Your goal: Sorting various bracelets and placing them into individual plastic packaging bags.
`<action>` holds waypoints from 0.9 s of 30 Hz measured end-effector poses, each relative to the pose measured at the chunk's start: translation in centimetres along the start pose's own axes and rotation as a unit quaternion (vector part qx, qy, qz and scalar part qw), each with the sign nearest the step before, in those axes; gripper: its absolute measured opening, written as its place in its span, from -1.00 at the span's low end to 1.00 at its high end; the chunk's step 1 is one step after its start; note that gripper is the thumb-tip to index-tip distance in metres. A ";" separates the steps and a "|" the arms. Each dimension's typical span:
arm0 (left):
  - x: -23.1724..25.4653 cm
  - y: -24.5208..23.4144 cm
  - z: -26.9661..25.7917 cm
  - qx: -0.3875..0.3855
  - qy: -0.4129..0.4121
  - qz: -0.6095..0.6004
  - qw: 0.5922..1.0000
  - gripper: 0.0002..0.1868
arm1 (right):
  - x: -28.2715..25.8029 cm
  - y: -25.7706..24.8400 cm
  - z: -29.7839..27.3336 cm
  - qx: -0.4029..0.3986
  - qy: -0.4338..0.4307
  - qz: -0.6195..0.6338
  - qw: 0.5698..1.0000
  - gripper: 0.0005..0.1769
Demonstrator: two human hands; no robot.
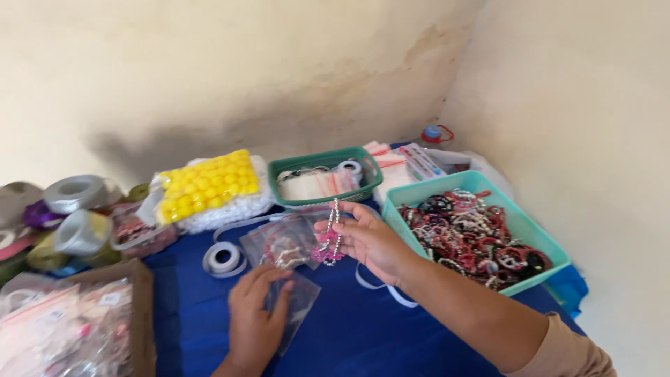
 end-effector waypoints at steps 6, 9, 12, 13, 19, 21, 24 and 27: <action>-4.1 6.0 -4.4 -0.102 -0.438 -0.490 0.747 -0.48 | 3.0 3.6 1.5 -0.003 -0.168 -0.108 0.980 -0.39; -3.6 6.0 -4.4 -0.070 -0.488 -0.570 0.657 -0.44 | 4.8 5.1 1.2 -0.046 -0.188 -0.145 0.970 -0.36; -5.6 6.4 -5.0 0.014 -0.461 -0.598 0.656 -0.49 | 6.0 6.6 0.3 -0.094 -0.180 -0.179 0.963 -0.40; -5.3 6.1 -4.7 0.019 -0.462 -0.596 0.656 -0.49 | 6.4 6.6 0.2 -0.099 -0.176 -0.180 0.963 -0.40; -6.4 5.5 -4.5 0.065 -0.439 -0.528 0.724 -0.68 | 8.1 4.4 1.0 -0.072 -0.227 -0.182 0.954 -0.46; -6.8 5.6 -4.6 0.076 -0.403 -0.500 0.763 -0.74 | 8.8 3.6 1.6 -0.078 -0.197 -0.136 0.968 -0.48; -7.6 6.0 -5.0 0.075 -0.253 -0.464 0.845 -0.75 | 9.7 2.6 2.3 -0.048 -0.186 -0.112 0.975 -0.50; -4.6 3.6 -3.5 0.016 -0.250 -0.283 0.926 -0.72 | 10.4 2.3 2.9 -0.021 -0.148 -0.064 0.987 -0.50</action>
Point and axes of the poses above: each hand's wrist, its own z-axis towards the middle knuckle, its own y-axis out of the palm, x = y × z, the point moved 5 cm from there along z, towards the middle knuckle, and after that the axes turned 7 degrees about y, right-handed, at the moved point
